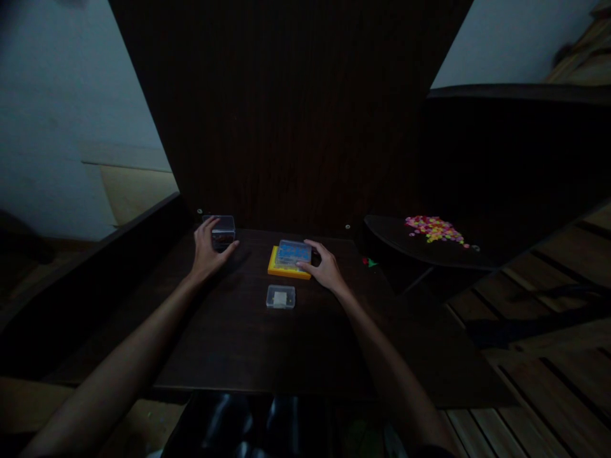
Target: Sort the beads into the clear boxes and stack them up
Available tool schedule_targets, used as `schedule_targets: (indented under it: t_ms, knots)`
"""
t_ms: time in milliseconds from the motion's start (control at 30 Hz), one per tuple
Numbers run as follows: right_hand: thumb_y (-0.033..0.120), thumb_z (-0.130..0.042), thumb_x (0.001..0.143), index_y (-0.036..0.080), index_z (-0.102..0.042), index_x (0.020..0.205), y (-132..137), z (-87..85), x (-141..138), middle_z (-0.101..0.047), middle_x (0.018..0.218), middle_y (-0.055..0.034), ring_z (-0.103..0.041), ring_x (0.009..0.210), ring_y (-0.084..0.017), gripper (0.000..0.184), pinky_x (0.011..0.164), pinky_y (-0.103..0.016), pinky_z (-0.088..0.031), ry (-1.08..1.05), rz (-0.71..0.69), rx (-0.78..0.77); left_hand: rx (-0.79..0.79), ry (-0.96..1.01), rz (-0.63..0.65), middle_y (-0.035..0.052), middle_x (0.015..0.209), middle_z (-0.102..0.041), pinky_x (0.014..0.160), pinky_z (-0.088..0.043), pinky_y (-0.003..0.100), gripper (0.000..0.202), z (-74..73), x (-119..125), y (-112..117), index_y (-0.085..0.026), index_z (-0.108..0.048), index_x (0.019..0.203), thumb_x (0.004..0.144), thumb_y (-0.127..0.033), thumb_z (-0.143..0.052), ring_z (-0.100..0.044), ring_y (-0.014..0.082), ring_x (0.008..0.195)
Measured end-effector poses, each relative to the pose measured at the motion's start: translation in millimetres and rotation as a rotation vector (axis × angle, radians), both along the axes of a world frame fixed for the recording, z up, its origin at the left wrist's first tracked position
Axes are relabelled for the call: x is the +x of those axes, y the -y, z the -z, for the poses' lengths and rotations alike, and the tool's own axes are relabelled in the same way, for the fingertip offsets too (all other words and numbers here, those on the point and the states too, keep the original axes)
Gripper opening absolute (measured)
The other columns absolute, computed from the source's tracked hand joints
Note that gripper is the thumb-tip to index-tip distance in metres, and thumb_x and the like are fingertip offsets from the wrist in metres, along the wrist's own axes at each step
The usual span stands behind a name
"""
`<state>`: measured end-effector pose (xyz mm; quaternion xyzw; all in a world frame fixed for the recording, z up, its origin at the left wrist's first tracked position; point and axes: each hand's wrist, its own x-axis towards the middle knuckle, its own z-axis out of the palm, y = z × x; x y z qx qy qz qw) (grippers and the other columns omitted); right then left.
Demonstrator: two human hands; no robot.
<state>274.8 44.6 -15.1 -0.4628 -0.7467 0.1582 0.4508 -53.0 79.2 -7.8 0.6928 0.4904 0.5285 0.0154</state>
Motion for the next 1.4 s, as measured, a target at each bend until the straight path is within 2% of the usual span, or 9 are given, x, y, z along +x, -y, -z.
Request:
schedule_targets:
  t_ms: [167, 333, 467, 667, 833, 933, 1033, 1133, 1400]
  knots:
    - [0.039, -0.074, 0.074, 0.019, -0.056, 0.128, 1, -1.0, -3, -0.061, 0.128, -0.0132, -0.061, 0.113, -0.026, 0.061, 0.098, -0.044, -0.049, -0.001, -0.027, -0.011, -0.054, 0.066, -0.100, 0.0176, 0.152, -0.027, 0.117, -0.021, 0.052, 0.100, 4.2, -21, -9, -0.020, -0.028, 0.145, 0.064, -0.049, -0.080, -0.025, 0.0353, 0.142]
    - [0.040, -0.074, 0.073, 0.020, -0.055, 0.129, -1, 2.2, -4, -0.061, 0.128, -0.0128, -0.062, 0.112, -0.026, 0.062, 0.098, -0.045, -0.049, -0.014, -0.025, -0.026, -0.307, 0.180, -0.055, 0.0221, 0.157, -0.017, 0.118, -0.019, 0.052, 0.131, 12.4, -33, -19, -0.017, -0.010, 0.151, 0.051, -0.054, -0.086, -0.017, 0.0383, 0.145]
    - [0.038, -0.074, 0.074, 0.020, -0.054, 0.129, -3, 5.1, -4, -0.060, 0.128, -0.0132, -0.061, 0.112, -0.025, 0.062, 0.098, -0.045, -0.048, -0.027, -0.038, -0.053, -0.422, 0.215, 0.027, 0.0252, 0.155, -0.022, 0.118, -0.022, 0.052, 0.144, 22.1, -40, -29, -0.016, 0.001, 0.152, 0.045, -0.052, -0.089, -0.022, 0.0385, 0.144]
    - [0.040, -0.073, 0.075, 0.022, -0.047, 0.138, 0, 0.5, -3, -0.053, 0.138, -0.0141, -0.054, 0.123, -0.027, 0.071, 0.103, -0.047, -0.045, 0.035, -0.032, -0.003, -0.428, 0.227, 0.079, 0.0275, 0.153, -0.026, 0.116, -0.024, 0.054, 0.148, 32.5, -48, -42, -0.016, 0.003, 0.152, 0.042, -0.046, -0.092, -0.028, 0.0389, 0.141]
    - [0.042, -0.065, 0.083, 0.030, -0.042, 0.143, 8, -10.1, -11, -0.041, 0.150, -0.0094, -0.033, 0.140, -0.030, 0.065, 0.110, -0.059, -0.031, 0.327, -0.003, 0.129, -0.416, 0.209, 0.113, 0.0245, 0.151, -0.032, 0.115, -0.027, 0.055, 0.142, 34.8, -53, -47, -0.019, -0.003, 0.153, 0.044, -0.040, -0.092, -0.034, 0.0383, 0.139]
    - [0.040, -0.060, 0.088, 0.032, -0.041, 0.144, 13, -15.0, -21, -0.038, 0.152, -0.0054, -0.025, 0.144, -0.029, 0.060, 0.113, -0.059, -0.026, 0.491, -0.043, 0.202, -0.410, 0.209, 0.096, 0.0238, 0.148, -0.037, 0.114, -0.029, 0.057, 0.140, 34.8, -54, -47, -0.020, -0.005, 0.152, 0.044, -0.038, -0.092, -0.037, 0.0387, 0.137]
    - [0.035, -0.055, 0.092, 0.033, -0.042, 0.143, 15, -16.3, -29, -0.042, 0.150, -0.0028, -0.028, 0.143, -0.027, 0.053, 0.115, -0.058, -0.024, 0.578, -0.078, 0.248, -0.425, 0.202, 0.076, 0.0246, 0.147, -0.038, 0.114, -0.030, 0.054, 0.142, 33.5, -54, -47, -0.017, -0.003, 0.152, 0.044, -0.038, -0.092, -0.038, 0.0372, 0.137]
    - [0.029, -0.051, 0.094, 0.033, -0.044, 0.141, 13, -13.8, -31, -0.045, 0.148, -0.0012, -0.034, 0.141, -0.025, 0.047, 0.115, -0.056, -0.028, 0.608, -0.088, 0.260, -0.425, 0.188, 0.076, 0.0238, 0.147, -0.039, 0.113, -0.032, 0.051, 0.141, 31.0, -53, -45, -0.016, -0.004, 0.152, 0.045, -0.036, -0.093, -0.040, 0.0353, 0.136]
    - [0.016, -0.048, 0.093, 0.034, -0.047, 0.139, 10, -4.5, -30, -0.048, 0.145, 0.0004, -0.037, 0.139, -0.023, 0.050, 0.114, -0.052, -0.031, 0.607, -0.073, 0.296, -0.385, 0.163, 0.000, 0.0205, 0.141, -0.043, 0.112, -0.036, 0.050, 0.130, 30.7, -54, -48, -0.015, -0.015, 0.152, 0.047, -0.028, -0.092, -0.045, 0.0368, 0.131]
